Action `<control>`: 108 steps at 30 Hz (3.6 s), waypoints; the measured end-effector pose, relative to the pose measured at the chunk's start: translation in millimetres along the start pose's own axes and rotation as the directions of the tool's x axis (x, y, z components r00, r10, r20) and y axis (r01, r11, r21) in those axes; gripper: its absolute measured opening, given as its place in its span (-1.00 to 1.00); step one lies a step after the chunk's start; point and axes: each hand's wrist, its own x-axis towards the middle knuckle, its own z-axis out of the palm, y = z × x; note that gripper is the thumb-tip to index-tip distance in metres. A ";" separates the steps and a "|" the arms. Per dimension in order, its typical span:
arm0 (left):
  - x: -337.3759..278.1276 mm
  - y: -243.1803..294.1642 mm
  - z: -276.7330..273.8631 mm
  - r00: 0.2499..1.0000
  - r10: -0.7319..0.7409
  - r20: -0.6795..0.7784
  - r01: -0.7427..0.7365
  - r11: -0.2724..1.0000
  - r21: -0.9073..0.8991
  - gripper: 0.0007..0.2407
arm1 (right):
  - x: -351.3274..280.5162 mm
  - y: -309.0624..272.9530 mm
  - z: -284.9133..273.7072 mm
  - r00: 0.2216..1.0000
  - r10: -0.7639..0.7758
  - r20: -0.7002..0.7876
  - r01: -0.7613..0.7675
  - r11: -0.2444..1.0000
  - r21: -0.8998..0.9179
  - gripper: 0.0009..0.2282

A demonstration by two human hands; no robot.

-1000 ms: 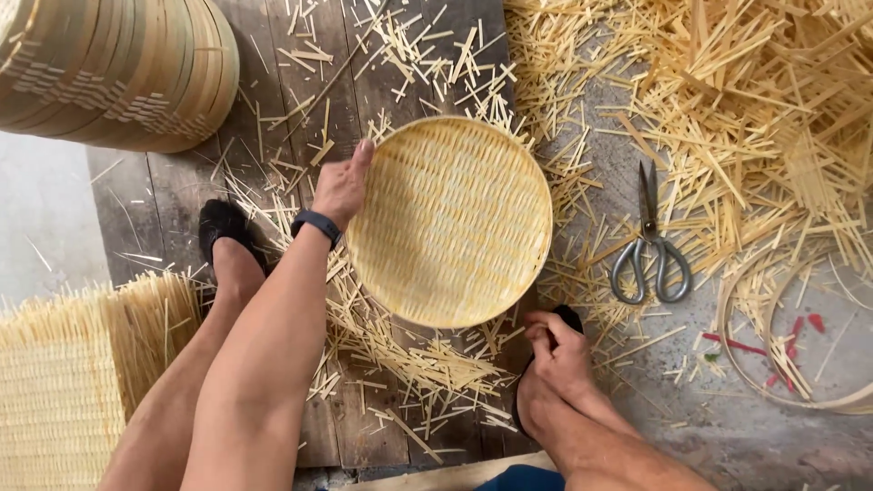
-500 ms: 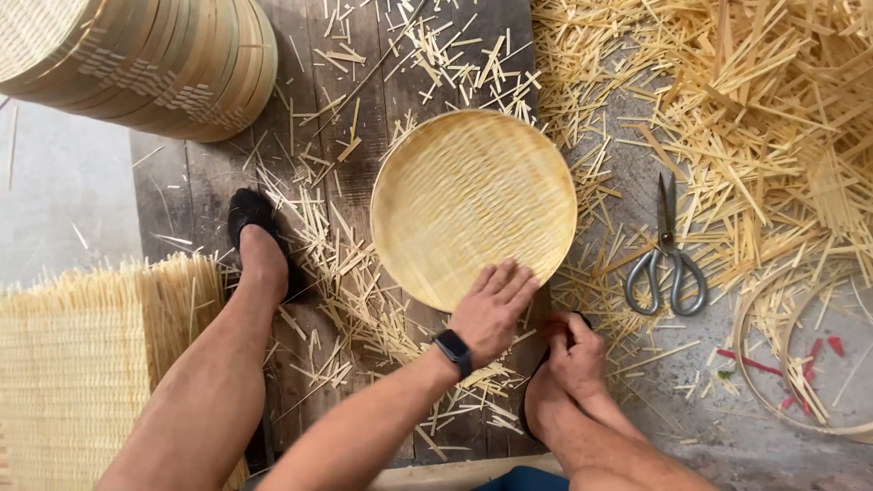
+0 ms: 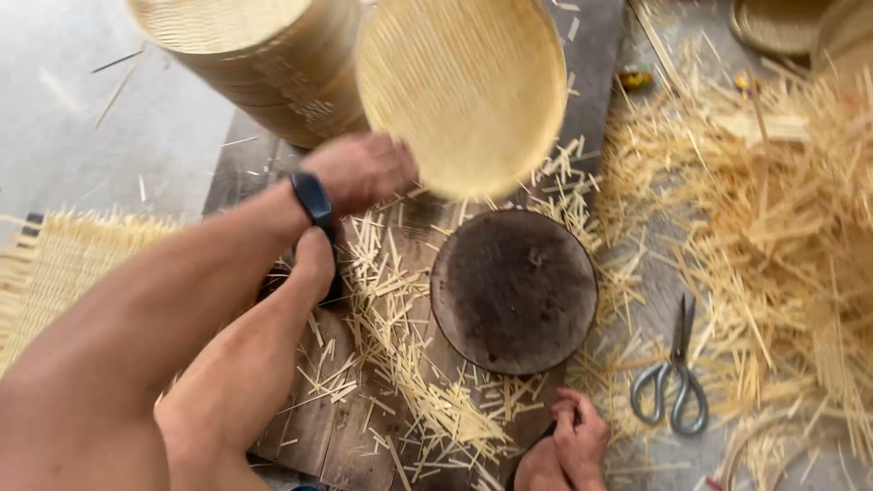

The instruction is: Weaving and trimming a circular bamboo basket base using bamboo strips and scissors.

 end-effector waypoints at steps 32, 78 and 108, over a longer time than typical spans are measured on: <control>-74.4 -150.5 33.3 0.605 -0.792 -0.088 0.780 0.611 -0.137 -0.70 | 5.2 30.0 12.3 0.994 0.106 0.026 -0.104 0.992 -0.076 -0.79; -253.8 28.7 -10.1 0.318 -0.892 0.323 0.944 0.329 -0.020 0.09 | 11.4 20.9 9.0 0.991 0.102 0.081 -0.093 0.990 -0.107 -0.78; -3.6 253.0 -104.7 0.986 0.057 0.156 0.041 0.830 -0.556 -0.58 | 88.3 -115.7 -68.1 0.848 -0.528 -0.038 0.528 0.839 0.132 -0.69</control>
